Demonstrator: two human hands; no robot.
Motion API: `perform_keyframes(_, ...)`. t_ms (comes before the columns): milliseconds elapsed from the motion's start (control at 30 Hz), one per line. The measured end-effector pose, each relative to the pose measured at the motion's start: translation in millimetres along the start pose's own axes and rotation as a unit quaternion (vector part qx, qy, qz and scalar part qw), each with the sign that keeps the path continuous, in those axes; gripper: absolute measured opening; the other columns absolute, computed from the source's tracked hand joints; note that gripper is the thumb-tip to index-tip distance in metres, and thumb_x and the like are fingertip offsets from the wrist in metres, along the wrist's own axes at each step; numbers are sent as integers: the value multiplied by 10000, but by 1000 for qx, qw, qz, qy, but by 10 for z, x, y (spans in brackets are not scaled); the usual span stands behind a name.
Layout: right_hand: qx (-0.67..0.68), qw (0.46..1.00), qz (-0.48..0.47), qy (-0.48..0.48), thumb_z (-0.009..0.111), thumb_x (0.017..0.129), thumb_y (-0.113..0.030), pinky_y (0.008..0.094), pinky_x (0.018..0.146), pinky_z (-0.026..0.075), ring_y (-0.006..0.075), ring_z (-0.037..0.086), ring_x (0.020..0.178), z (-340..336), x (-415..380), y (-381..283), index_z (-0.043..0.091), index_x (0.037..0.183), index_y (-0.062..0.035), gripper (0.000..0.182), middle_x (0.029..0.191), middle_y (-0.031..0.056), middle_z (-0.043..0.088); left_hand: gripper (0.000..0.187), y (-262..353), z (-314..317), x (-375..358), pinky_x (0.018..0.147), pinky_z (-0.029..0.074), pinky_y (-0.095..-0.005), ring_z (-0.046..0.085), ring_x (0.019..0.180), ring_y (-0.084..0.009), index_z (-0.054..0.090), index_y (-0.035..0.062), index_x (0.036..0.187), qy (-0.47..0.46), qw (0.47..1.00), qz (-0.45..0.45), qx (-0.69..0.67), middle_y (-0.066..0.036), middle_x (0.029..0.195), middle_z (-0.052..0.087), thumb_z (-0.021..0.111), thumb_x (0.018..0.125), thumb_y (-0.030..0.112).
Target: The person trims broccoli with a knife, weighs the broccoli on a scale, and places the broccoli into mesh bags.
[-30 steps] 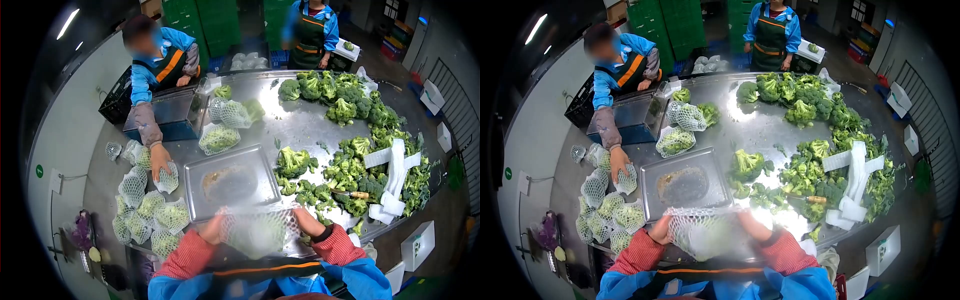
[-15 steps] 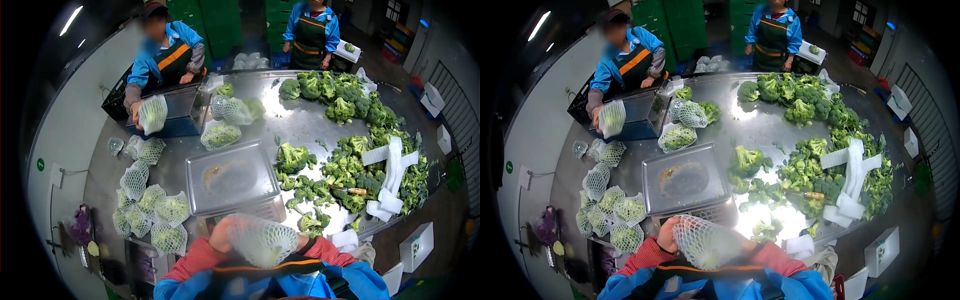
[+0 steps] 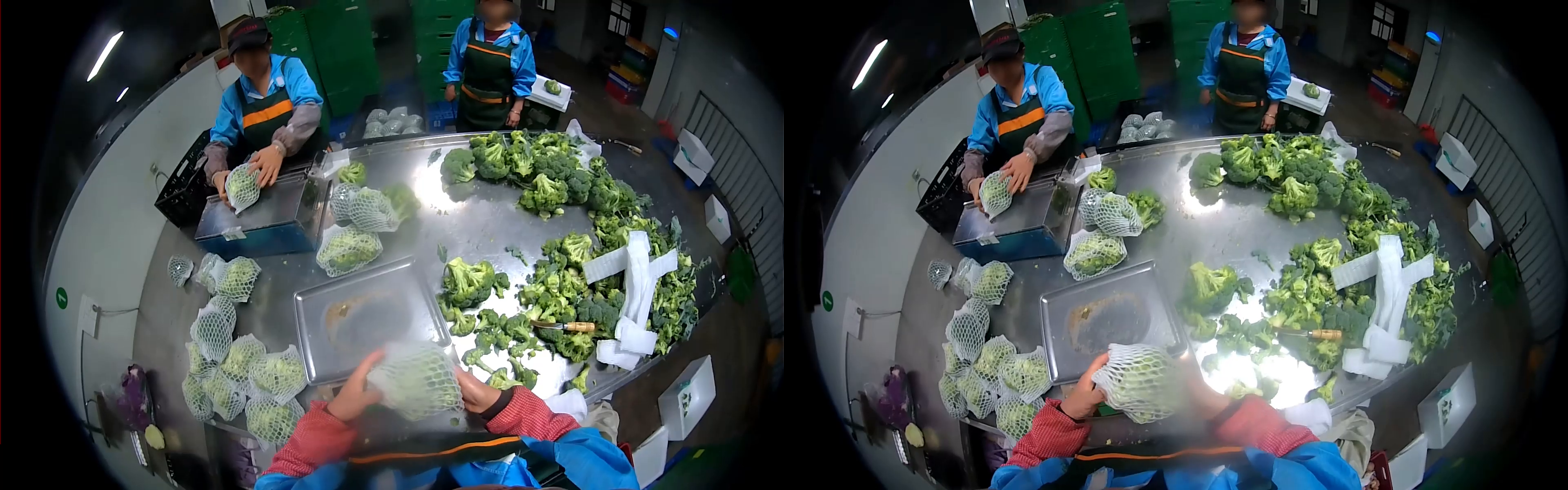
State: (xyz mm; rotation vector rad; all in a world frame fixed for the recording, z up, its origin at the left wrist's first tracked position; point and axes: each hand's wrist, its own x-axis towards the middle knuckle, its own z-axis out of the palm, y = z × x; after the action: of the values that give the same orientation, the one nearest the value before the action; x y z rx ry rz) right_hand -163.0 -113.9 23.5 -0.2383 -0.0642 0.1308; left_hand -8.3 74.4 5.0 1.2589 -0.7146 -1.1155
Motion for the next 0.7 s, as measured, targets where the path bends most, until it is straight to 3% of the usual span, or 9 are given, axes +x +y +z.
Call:
perform_keyframes(33,-49,987,30,153,321,1044,-451,337,875,539,194,627,1085,148,-30,-36,351,1468,-83,563,1341,106,553,709,2,24,17,1123,324,-389,382,1368,-258,302,44,1476,7,996,-24,-88,-137,1468,399,619,868,225)
perform_keyframes(67,-101,969,51,219,316,1041,-467,313,792,537,174,637,981,195,-49,-44,359,1464,-92,567,1276,97,583,685,-2,64,11,1119,335,-395,391,1364,-259,309,46,1474,16,983,-50,-178,-135,1467,406,610,897,259)
perform_keyframes(100,-148,944,77,283,311,1039,-483,289,709,536,154,647,877,242,-69,-52,367,1459,-101,571,1211,89,613,646,82,125,1,1109,359,-413,420,1345,-260,315,51,1473,-1,977,-40,-210,-131,1472,413,527,970,395)
perform_keyframes(233,-272,936,67,214,281,1028,-540,218,437,371,77,475,497,105,-125,-19,392,1436,-140,582,888,31,632,652,58,87,77,1100,376,-419,434,1335,-269,314,47,1473,-1,949,-55,-311,-123,1471,423,437,997,475)
perform_keyframes(333,-250,916,61,307,261,1020,-570,211,403,332,72,419,446,387,38,-119,394,1426,-147,602,807,31,623,620,39,2,154,1089,391,-423,451,1319,-268,319,46,1469,-61,951,-30,-303,-122,1447,446,528,982,369)
perform_keyframes(367,-245,913,59,320,251,1016,-581,212,403,335,75,423,449,415,65,-133,394,1423,-146,613,806,40,629,619,127,2,162,1064,421,-425,492,1281,-267,334,37,1457,-39,973,-52,-223,-124,1423,465,619,925,174)
perform_keyframes(567,-290,931,37,220,179,1007,-609,212,442,359,88,435,462,56,17,-130,482,1307,-55,699,813,105,667,695,222,-378,489,1069,430,-462,499,1289,-288,289,39,1470,20,970,-60,-235,-141,1431,463,657,893,161)
perform_keyframes(600,-295,931,49,211,175,1014,-593,207,466,369,88,438,466,30,2,-126,523,1245,-12,716,805,114,669,613,197,-500,559,1003,474,-405,552,1199,-226,336,52,1428,76,972,-32,-222,-88,1312,540,619,885,83)
perform_keyframes(700,-361,897,61,247,237,1040,-501,199,497,383,89,448,478,-143,-119,-85,583,1137,46,654,775,112,659,559,549,-853,824,904,539,-413,573,1160,-220,356,103,1412,155,969,8,-193,-76,1301,533,629,925,123)
